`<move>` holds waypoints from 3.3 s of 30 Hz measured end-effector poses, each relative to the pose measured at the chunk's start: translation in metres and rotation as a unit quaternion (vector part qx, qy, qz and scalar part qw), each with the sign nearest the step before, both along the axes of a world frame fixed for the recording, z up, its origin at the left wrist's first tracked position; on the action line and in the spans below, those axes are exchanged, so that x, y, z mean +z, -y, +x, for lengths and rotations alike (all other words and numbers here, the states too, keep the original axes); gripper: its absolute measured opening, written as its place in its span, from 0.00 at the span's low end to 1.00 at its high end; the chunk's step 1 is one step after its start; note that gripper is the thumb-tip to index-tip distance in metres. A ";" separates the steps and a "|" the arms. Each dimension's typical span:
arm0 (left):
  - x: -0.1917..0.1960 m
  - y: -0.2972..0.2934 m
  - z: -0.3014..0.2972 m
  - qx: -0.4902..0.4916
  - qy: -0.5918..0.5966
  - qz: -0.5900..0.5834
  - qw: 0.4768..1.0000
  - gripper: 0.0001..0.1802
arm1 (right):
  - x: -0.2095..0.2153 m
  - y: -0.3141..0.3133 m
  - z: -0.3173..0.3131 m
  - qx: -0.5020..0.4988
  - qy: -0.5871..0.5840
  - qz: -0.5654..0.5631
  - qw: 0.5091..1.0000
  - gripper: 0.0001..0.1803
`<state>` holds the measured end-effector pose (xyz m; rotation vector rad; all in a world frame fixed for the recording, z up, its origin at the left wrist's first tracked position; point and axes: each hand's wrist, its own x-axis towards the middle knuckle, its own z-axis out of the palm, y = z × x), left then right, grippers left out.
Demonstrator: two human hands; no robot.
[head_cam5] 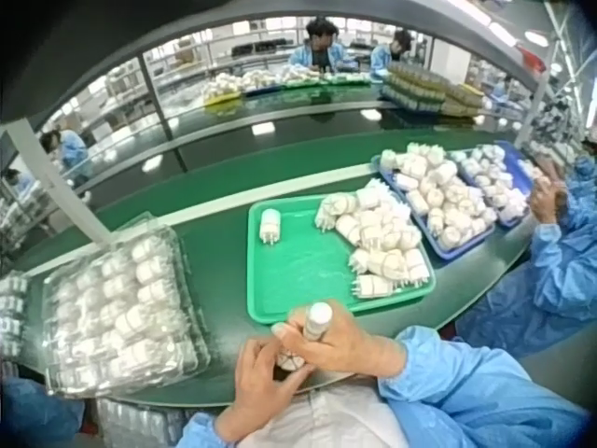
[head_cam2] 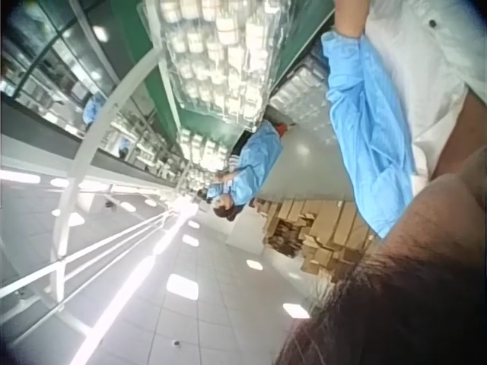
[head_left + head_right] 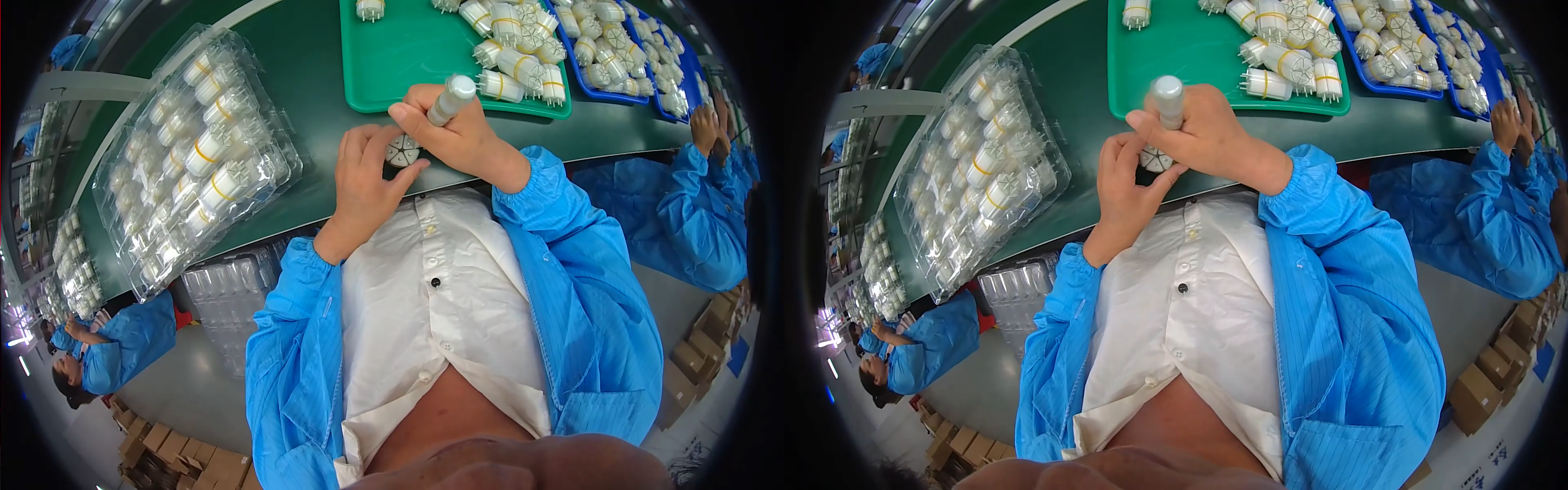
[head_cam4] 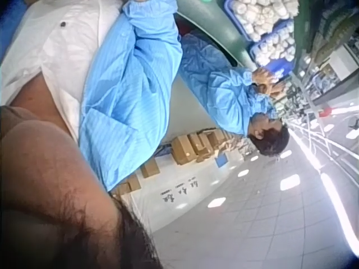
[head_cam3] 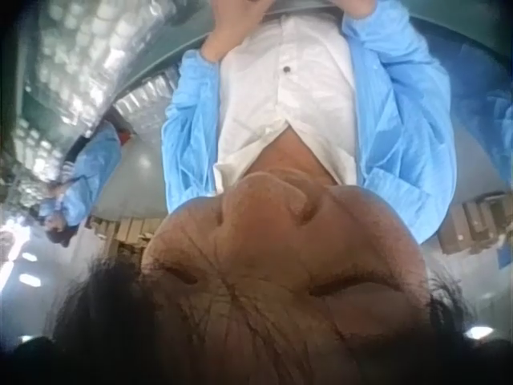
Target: The person assembles small white plastic components by hand, then places the assembled components into green trays.
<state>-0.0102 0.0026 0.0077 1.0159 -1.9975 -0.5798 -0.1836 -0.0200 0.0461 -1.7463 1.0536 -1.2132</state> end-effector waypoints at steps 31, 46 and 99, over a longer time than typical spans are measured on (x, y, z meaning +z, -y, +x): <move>-0.002 -0.003 0.004 0.002 -0.015 0.046 0.999 0.31 | -0.003 0.007 0.003 0.025 -0.064 -0.123 0.990 0.20; -0.002 -0.001 0.007 -0.025 -0.053 0.071 0.996 0.35 | -0.002 0.017 0.001 0.041 -0.024 -0.011 0.999 0.21; 0.057 -0.009 0.065 0.000 -0.053 -0.048 0.997 0.30 | 0.028 0.011 -0.007 -0.025 0.193 -0.042 0.980 0.18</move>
